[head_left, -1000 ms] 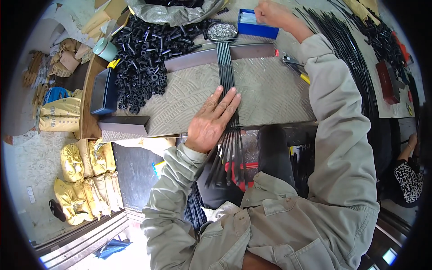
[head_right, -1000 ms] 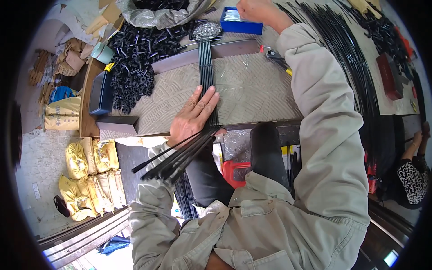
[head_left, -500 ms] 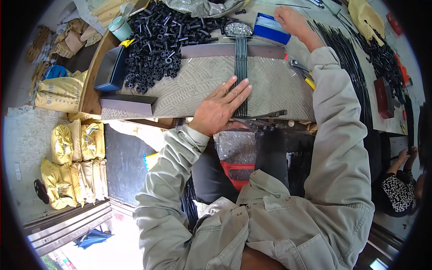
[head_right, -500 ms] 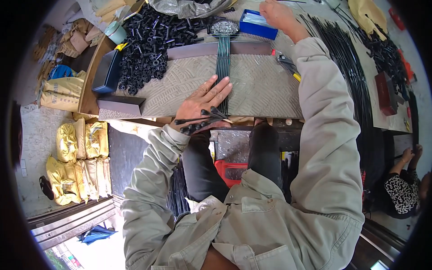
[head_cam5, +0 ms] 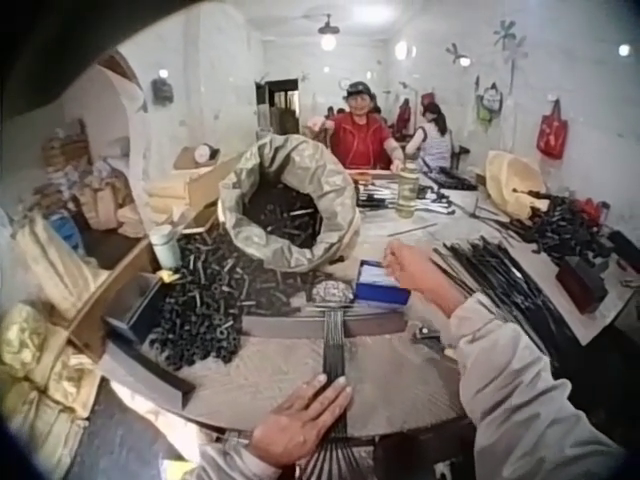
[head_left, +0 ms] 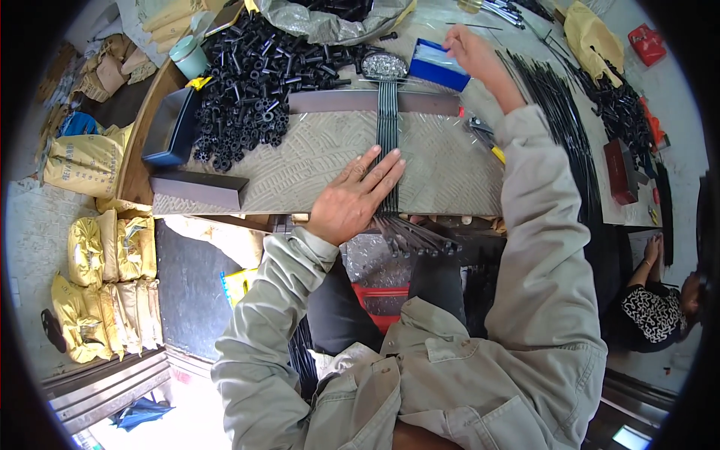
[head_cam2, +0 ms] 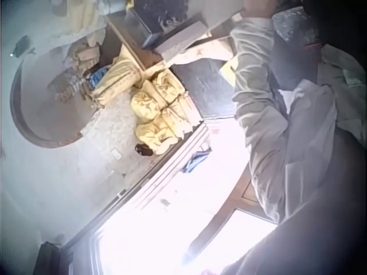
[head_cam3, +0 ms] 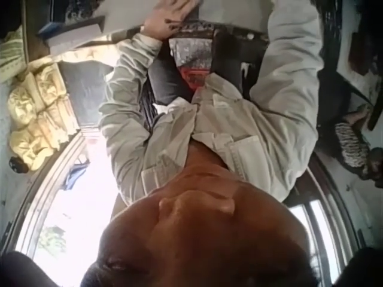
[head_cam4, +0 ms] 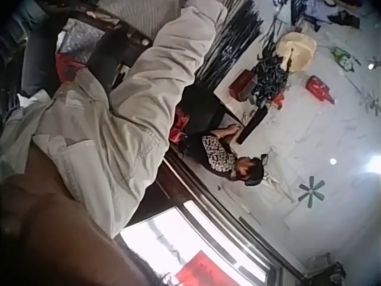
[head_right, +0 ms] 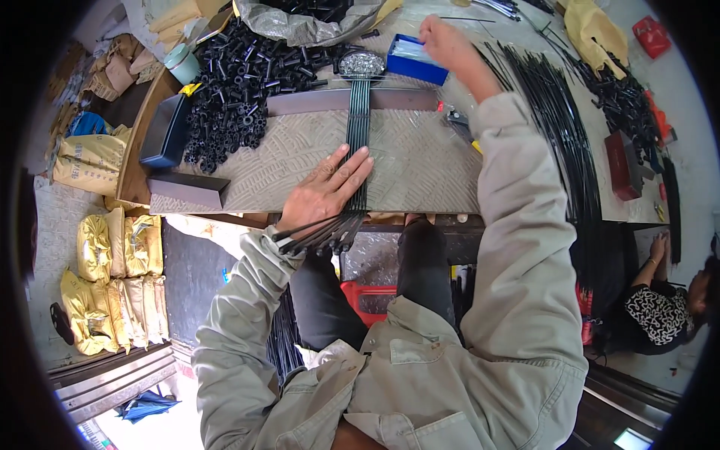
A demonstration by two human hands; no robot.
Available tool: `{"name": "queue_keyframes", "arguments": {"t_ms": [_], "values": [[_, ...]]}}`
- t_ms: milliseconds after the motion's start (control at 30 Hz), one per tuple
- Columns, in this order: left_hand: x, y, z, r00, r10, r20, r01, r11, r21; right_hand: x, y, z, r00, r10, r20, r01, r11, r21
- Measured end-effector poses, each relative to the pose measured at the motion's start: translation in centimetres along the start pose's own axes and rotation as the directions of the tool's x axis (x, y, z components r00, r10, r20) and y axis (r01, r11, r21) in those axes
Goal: Assembling black plastic rods into a central hub and using pliers to secure the components.
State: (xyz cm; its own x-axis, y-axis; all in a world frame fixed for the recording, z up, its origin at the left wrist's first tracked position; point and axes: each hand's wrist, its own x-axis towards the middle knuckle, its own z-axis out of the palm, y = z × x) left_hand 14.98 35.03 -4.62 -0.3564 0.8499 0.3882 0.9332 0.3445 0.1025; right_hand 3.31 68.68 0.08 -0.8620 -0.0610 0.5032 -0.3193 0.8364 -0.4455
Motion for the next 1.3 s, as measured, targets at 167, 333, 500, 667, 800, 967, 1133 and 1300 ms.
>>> {"name": "queue_keyframes", "arguments": {"t_ms": [167,333,500,667,800,967,1133,1300], "values": [[-0.4,0.3,-0.6,1.000,-0.014,0.008,0.014,1.000,-0.025,-4.3,-5.3,4.0,0.951,0.291,0.108,-0.301,0.949,0.095],[-0.6,0.6,0.0,1.000,0.000,0.009,0.000,1.000,-0.014,-5.5,-6.8,3.9,0.925,0.377,-0.039,-0.379,0.921,-0.093],[-0.5,1.0,-1.7,0.996,0.010,0.086,-0.010,1.000,-0.003,-9.2,-11.9,-1.3,0.947,0.321,-0.008,-0.247,0.742,0.623],[0.9,3.6,-7.7,0.983,-0.123,-0.137,-0.021,0.663,-0.748,-15.2,-23.5,-9.6,1.000,0.007,-0.011,-0.001,0.871,0.491],[2.4,5.8,-12.1,0.983,-0.167,-0.082,-0.055,0.159,-0.986,-16.9,-26.7,-9.8,0.942,-0.296,-0.157,0.304,0.952,0.028],[2.5,7.5,-13.8,0.966,-0.244,-0.085,-0.004,0.314,-0.949,-17.0,-27.1,-8.5,0.878,-0.362,-0.312,0.349,0.932,-0.099],[2.1,7.2,-13.1,0.964,-0.267,-0.008,0.076,0.303,-0.950,-17.4,-26.3,-7.8,0.900,-0.283,-0.332,0.346,0.926,0.148],[1.9,6.4,-12.3,0.950,-0.307,0.060,0.174,0.359,-0.917,-17.7,-26.4,-7.8,0.880,-0.257,-0.399,0.351,0.919,0.182]]}}
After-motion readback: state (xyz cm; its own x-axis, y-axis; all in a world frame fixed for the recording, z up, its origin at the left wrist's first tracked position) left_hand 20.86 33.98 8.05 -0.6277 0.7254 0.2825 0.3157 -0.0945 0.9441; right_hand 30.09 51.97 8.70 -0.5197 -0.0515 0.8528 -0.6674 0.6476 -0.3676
